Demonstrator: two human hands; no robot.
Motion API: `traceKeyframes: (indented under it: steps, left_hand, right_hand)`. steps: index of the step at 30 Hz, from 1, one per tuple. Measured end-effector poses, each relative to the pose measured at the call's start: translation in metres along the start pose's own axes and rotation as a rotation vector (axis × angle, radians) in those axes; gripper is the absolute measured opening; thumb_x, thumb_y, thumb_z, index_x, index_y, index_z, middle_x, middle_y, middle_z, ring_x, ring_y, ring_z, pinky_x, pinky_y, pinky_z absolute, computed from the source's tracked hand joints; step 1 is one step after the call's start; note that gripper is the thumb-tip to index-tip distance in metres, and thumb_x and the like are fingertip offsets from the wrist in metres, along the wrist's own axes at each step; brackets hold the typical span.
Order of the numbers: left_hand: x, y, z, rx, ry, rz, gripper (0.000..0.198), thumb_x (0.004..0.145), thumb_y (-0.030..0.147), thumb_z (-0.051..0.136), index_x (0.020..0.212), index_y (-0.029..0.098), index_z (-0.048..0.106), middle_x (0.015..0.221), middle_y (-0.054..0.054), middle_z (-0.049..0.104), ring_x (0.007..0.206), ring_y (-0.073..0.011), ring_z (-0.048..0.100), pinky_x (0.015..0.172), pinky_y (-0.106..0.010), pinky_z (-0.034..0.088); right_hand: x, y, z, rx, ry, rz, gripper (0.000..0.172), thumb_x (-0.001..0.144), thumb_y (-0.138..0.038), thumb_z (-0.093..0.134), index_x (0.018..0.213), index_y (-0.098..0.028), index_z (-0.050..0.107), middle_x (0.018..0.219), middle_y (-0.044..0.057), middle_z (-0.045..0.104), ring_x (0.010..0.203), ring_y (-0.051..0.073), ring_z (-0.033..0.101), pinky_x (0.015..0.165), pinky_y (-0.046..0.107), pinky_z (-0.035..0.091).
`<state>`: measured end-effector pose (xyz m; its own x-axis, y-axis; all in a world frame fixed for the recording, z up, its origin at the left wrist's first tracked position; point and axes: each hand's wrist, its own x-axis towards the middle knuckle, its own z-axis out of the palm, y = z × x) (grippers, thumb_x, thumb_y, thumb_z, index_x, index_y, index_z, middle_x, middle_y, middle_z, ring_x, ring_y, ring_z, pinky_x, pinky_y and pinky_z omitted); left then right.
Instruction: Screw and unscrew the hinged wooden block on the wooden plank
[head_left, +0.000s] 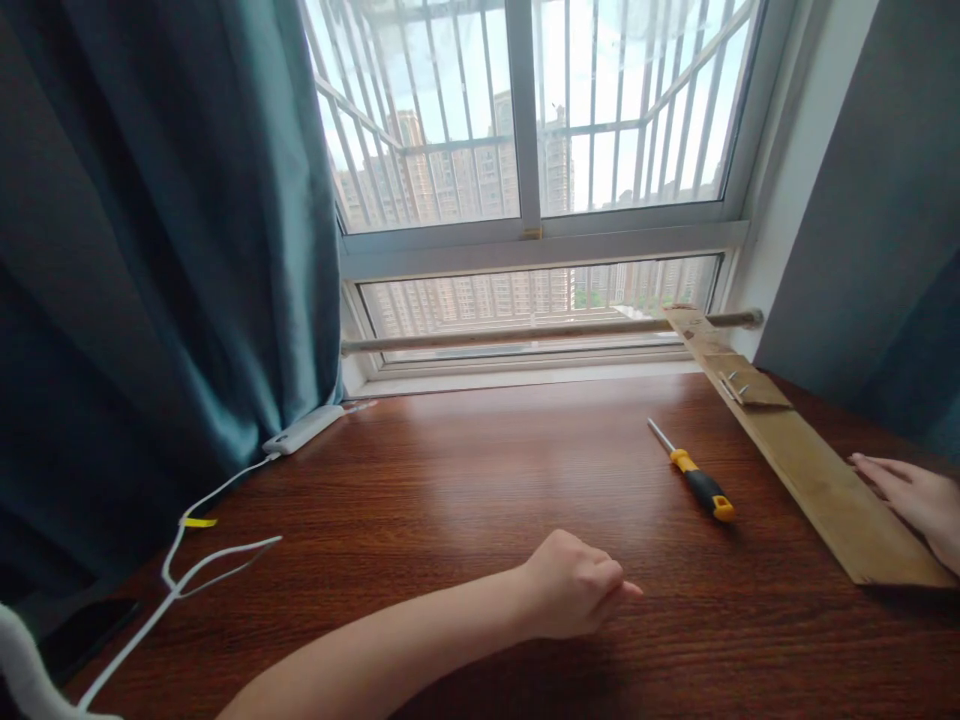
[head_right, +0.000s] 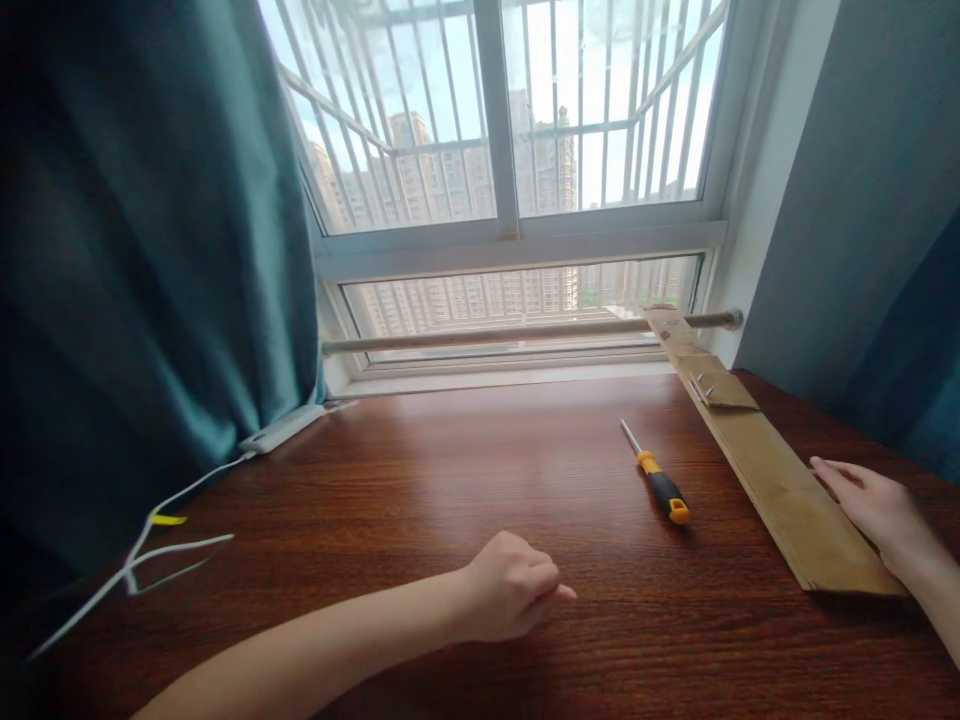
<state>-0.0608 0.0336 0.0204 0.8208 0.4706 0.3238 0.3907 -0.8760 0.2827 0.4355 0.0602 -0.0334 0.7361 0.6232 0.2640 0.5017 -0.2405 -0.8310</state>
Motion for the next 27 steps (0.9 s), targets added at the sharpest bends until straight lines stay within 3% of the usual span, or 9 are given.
traceKeyframes:
  steps: [3,5,7,9,11,14,20,24,27]
  left_hand:
    - [0.056,0.019,0.021,-0.145,-0.007,0.035,0.022,0.084,0.026,0.045,0.069,0.019,0.06,0.067,-0.003,0.065,0.06,-0.0137,0.056,0.058,-0.023,0.041]
    - [0.094,0.035,0.045,-0.34,0.036,-0.01,0.017,0.081,0.023,0.048,0.087,0.021,0.064,0.081,-0.003,0.067,0.073,-0.0157,0.06,0.068,-0.024,0.044]
    - [0.129,0.052,0.074,-0.573,0.101,-0.144,0.027,0.079,0.03,0.054,0.102,0.019,0.062,0.095,-0.007,0.066,0.085,-0.0197,0.06,0.079,-0.028,0.045]
    - [0.158,0.069,0.1,-0.734,0.226,-0.37,0.051,0.071,0.036,0.063,0.115,0.01,0.055,0.11,-0.015,0.059,0.102,-0.0275,0.054,0.091,-0.036,0.04]
    - [0.179,0.082,0.12,-0.912,0.311,-0.428,0.058,0.068,0.031,0.067,0.119,0.009,0.051,0.117,-0.016,0.054,0.109,-0.0278,0.05,0.096,-0.036,0.037]
    - [0.201,0.09,0.134,-1.116,0.325,-0.463,0.055,0.061,0.026,0.073,0.111,0.013,0.055,0.116,-0.013,0.056,0.108,-0.0265,0.052,0.096,-0.036,0.038]
    - [0.233,0.083,0.152,-1.556,0.253,-0.627,0.045,0.044,0.026,0.084,0.08,0.012,0.061,0.089,-0.011,0.067,0.088,-0.0257,0.063,0.085,-0.042,0.048]
    - [0.233,0.077,0.165,-1.59,0.276,-0.654,0.054,0.031,0.018,0.087,0.078,0.012,0.061,0.085,-0.009,0.067,0.084,-0.0256,0.064,0.082,-0.044,0.05]
    - [0.226,0.076,0.164,-1.592,0.305,-0.688,0.058,0.029,0.01,0.086,0.081,0.012,0.059,0.084,-0.007,0.067,0.084,-0.0244,0.064,0.081,-0.042,0.05]
  right_hand:
    - [-0.008,-0.011,0.003,0.133,-0.085,0.176,0.007,0.066,-0.025,0.07,0.068,-0.018,0.068,0.088,0.014,0.069,0.071,0.019,0.062,0.067,0.03,0.044]
    - [-0.015,-0.016,0.002,0.307,-0.131,0.292,0.005,0.067,-0.022,0.069,0.069,-0.018,0.068,0.085,0.014,0.068,0.066,0.021,0.063,0.062,0.031,0.046]
    - [-0.022,-0.02,0.0,0.448,-0.203,0.374,0.005,0.067,-0.02,0.068,0.069,-0.016,0.068,0.077,0.015,0.067,0.059,0.022,0.063,0.056,0.033,0.048]
    - [-0.027,-0.023,-0.002,0.5,-0.256,0.422,0.006,0.068,-0.021,0.067,0.068,-0.015,0.067,0.07,0.015,0.066,0.054,0.024,0.063,0.054,0.034,0.048]
    - [-0.03,-0.026,-0.005,0.511,-0.286,0.464,0.008,0.071,-0.022,0.065,0.067,-0.015,0.067,0.067,0.015,0.065,0.053,0.024,0.063,0.054,0.034,0.049]
    - [-0.032,-0.029,-0.008,0.531,-0.327,0.522,0.01,0.071,-0.024,0.066,0.067,-0.015,0.066,0.064,0.014,0.065,0.051,0.025,0.062,0.053,0.036,0.049]
    - [-0.031,-0.029,-0.007,0.554,-0.345,0.516,0.005,0.07,-0.02,0.066,0.07,-0.015,0.067,0.066,0.013,0.066,0.052,0.026,0.063,0.054,0.037,0.049]
    - [-0.035,-0.033,-0.003,0.541,-0.282,0.501,0.003,0.067,-0.013,0.066,0.068,-0.015,0.068,0.068,0.012,0.067,0.054,0.023,0.063,0.053,0.032,0.05]
    - [-0.042,-0.038,0.0,0.531,-0.227,0.505,0.003,0.065,-0.013,0.068,0.066,-0.016,0.068,0.066,0.01,0.067,0.05,0.02,0.061,0.051,0.029,0.049]
